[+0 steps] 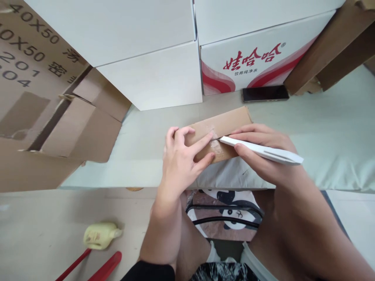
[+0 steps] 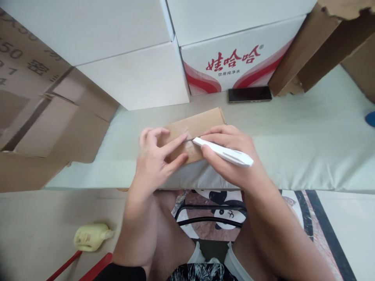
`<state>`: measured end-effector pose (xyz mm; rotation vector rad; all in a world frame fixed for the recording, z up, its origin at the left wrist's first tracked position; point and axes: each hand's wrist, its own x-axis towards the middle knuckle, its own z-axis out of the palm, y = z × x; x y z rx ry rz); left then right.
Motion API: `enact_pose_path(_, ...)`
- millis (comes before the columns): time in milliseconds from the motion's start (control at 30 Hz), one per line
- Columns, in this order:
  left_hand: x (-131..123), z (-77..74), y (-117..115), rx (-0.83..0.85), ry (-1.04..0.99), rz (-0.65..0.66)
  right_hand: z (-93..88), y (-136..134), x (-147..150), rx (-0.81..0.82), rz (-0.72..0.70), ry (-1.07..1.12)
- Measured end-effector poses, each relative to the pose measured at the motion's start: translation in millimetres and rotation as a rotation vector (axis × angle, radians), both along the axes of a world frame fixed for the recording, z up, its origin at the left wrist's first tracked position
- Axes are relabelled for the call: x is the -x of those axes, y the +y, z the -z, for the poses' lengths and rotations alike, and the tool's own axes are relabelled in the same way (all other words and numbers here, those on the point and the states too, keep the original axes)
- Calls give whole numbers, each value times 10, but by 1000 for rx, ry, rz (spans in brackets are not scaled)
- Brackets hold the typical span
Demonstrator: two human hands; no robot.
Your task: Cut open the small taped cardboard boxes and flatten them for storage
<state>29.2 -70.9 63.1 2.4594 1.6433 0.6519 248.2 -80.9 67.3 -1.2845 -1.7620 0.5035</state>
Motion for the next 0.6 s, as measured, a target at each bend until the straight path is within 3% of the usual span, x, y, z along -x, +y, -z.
enact_pose_path(167,8,11,4,-22,2,6,-13,-16,-8,0,44,79)
enact_pose_path(267,24,27,6,-26,-7,14,-57,-9,-46,4,92,284)
enact_pose_path(400,45,50,8,-51,-55,26,-75,62,-134,-190,247,696)
enact_pose_path(467,51,56,9,-62,-130,21,-16,133,-191,-280,377,783)
enact_pose_path(533,57,60,12,-73,-232,4,99,221,-261,-176,484,728)
enact_pose_path(600,66,65,19,-93,-325,-30,255,311,-339,85,548,499)
